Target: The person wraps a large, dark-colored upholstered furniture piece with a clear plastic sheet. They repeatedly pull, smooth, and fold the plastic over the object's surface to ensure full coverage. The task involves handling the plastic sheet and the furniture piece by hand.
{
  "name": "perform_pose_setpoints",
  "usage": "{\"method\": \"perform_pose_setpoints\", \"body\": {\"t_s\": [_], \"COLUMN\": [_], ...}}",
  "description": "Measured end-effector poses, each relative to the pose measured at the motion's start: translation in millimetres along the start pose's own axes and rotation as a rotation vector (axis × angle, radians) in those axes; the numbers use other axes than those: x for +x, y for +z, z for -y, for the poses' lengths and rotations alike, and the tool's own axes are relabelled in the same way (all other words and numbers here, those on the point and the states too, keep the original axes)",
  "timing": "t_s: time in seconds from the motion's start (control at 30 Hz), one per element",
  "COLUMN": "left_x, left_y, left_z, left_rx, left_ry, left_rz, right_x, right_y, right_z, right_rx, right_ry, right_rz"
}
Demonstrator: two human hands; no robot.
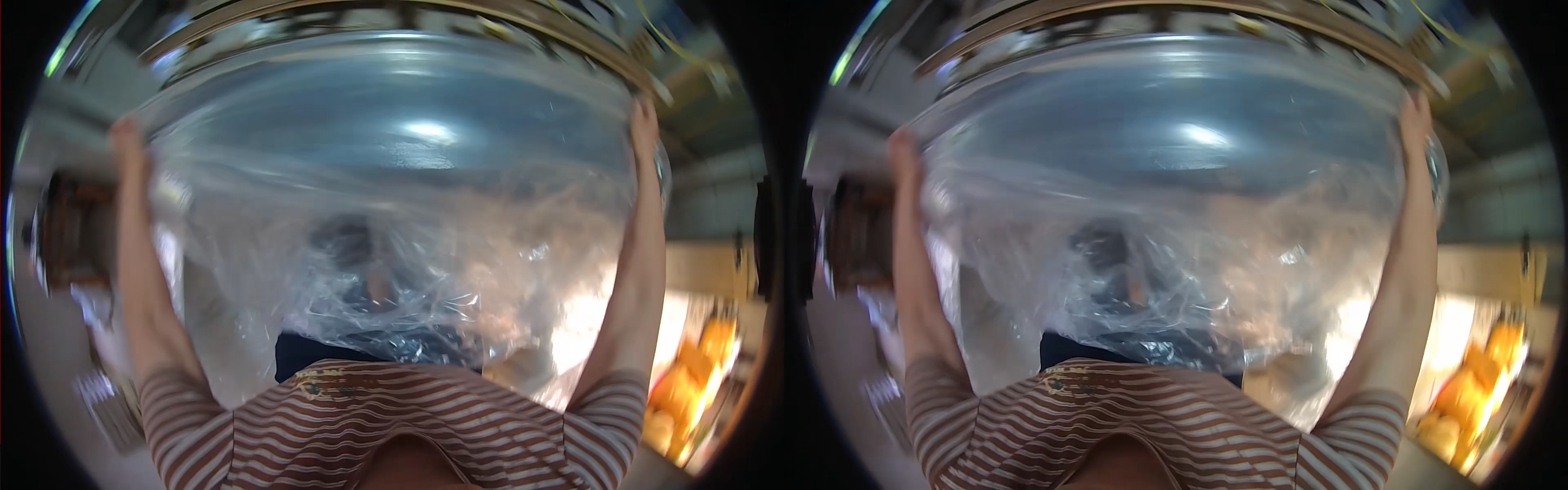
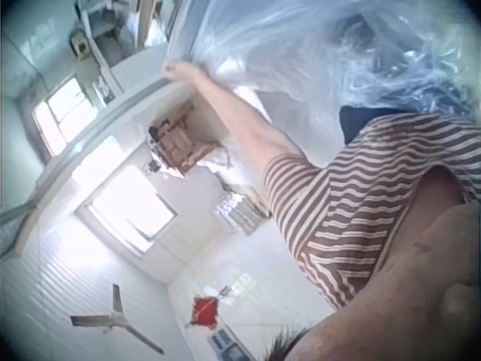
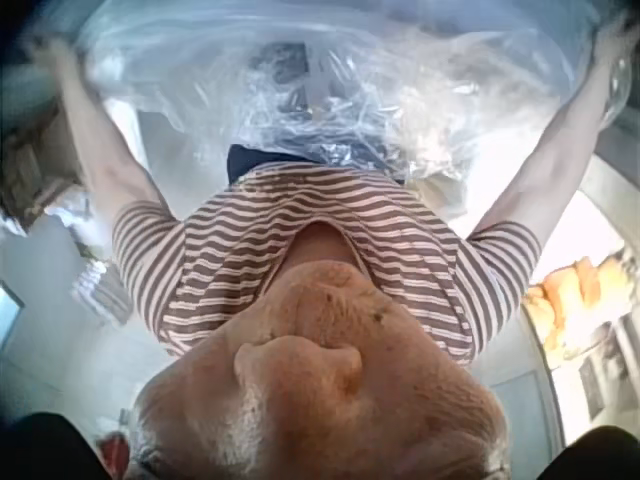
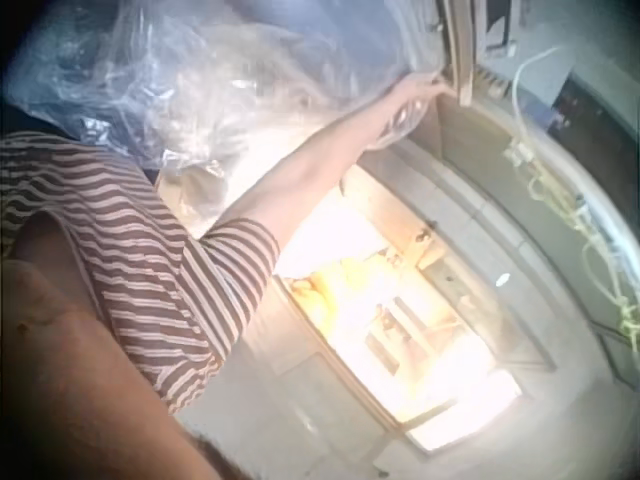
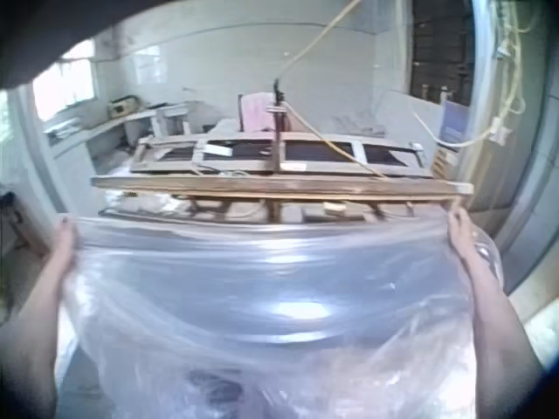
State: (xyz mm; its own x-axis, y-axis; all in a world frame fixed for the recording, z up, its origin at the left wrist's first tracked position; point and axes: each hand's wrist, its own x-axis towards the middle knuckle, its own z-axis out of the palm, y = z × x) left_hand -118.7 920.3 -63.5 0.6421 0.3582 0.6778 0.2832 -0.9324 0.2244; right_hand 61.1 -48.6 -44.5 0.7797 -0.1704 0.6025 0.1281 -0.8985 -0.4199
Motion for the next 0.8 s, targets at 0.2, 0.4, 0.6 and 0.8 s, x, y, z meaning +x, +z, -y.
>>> {"method": "perform_pose_setpoints", "body": {"t_s": [0.2,0.4,0.6,0.8], "left_x": [16.2,38.6,49.2,51.3], "left_y": [53.8,83.8,97.2,90.2], "left_z": [-37.3,-48.2,-51.5,-41.0], "left_rx": [-0.726,-0.744,-0.609,-0.794], "left_ry": [-0.35,-0.392,-0.406,-0.503], "left_rz": [-0.039,-0.042,0.001,0.022], "right_x": [-14.0,8.8,27.4,24.2], "right_y": [29.3,47.7,42.1,46.2], "right_z": [-29.9,-47.8,-79.5,-82.4], "right_rx": [0.25,0.175,0.105,-0.053], "right_ry": [0.048,0.083,0.079,0.016], "right_rz": [-0.046,0.007,-0.055,-0.178]}}
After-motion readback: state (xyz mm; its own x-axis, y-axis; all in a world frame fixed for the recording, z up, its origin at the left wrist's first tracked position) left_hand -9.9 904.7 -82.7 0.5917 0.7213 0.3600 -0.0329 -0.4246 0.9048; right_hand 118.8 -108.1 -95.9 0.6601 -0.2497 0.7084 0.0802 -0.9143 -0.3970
